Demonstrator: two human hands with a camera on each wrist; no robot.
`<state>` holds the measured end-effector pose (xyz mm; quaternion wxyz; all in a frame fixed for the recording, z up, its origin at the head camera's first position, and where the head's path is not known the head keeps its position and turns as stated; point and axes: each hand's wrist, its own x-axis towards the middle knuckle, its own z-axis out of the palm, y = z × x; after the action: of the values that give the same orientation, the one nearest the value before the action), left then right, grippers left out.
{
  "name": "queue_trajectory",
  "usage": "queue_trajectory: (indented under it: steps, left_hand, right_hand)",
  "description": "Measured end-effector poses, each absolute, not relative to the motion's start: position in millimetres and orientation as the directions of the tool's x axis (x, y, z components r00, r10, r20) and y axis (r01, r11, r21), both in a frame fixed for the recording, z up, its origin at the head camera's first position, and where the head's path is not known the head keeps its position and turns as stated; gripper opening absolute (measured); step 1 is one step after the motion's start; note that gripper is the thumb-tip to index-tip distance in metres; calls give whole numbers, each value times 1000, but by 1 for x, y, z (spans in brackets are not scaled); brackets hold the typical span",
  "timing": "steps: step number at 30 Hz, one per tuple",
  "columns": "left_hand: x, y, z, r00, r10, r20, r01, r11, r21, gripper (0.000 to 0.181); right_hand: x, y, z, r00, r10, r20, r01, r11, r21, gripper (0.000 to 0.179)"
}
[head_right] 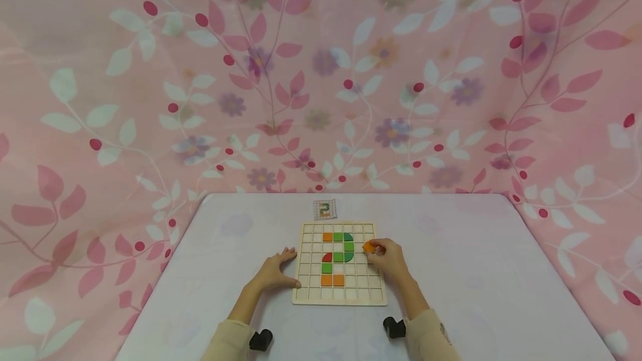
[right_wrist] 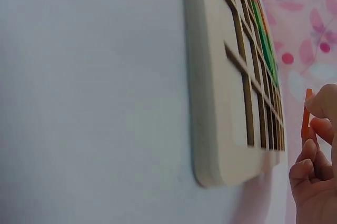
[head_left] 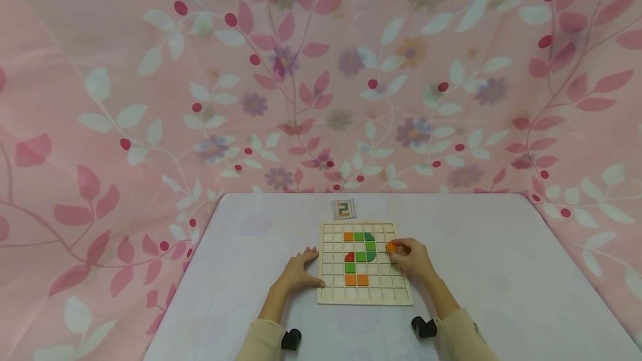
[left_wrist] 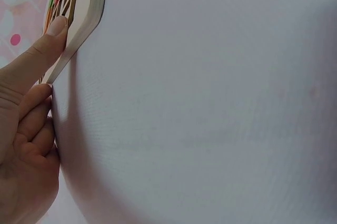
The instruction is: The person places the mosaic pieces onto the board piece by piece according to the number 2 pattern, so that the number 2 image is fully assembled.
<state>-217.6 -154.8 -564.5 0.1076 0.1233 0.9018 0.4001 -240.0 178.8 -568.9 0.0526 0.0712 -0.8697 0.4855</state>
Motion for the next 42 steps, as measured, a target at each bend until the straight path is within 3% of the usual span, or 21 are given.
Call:
queue_trajectory:
  steps: [9,17,24,30,38,42]
  left_hand:
    - [-217,-154,-563,-948,303,-98,132,655,744,87]
    - [-217,-154,-563,-949,296,-110,122,666,736,87]
    - [-218,-153,-566,-950,292,-110,115,657,745,88]
    - [-218,-154,-567,-949,296,-107,117,648,753,87]
    - [-218,-154,-566,-949,297,-105,122,653,747,87]
    - [-217,-154,-565,-947,302,-110,120,649,752,87]
  right_hand:
    - [-216,161,-566,-918,-239,315,-395,505,-768,26]
    - [-201,146,-576,-908,-300,291,-411,510,-756,27]
    - [-195,137,-586,-801,-370,471,-597,567,-568,27]
    - [-187,134,-585,-835,-406,371,-550,614,-565,29]
    - [-186,134,-579,-771,-514,377,-637,612,-469,26]
    - [-183,132,-579,-778,-525,346,-627,613,-481,20]
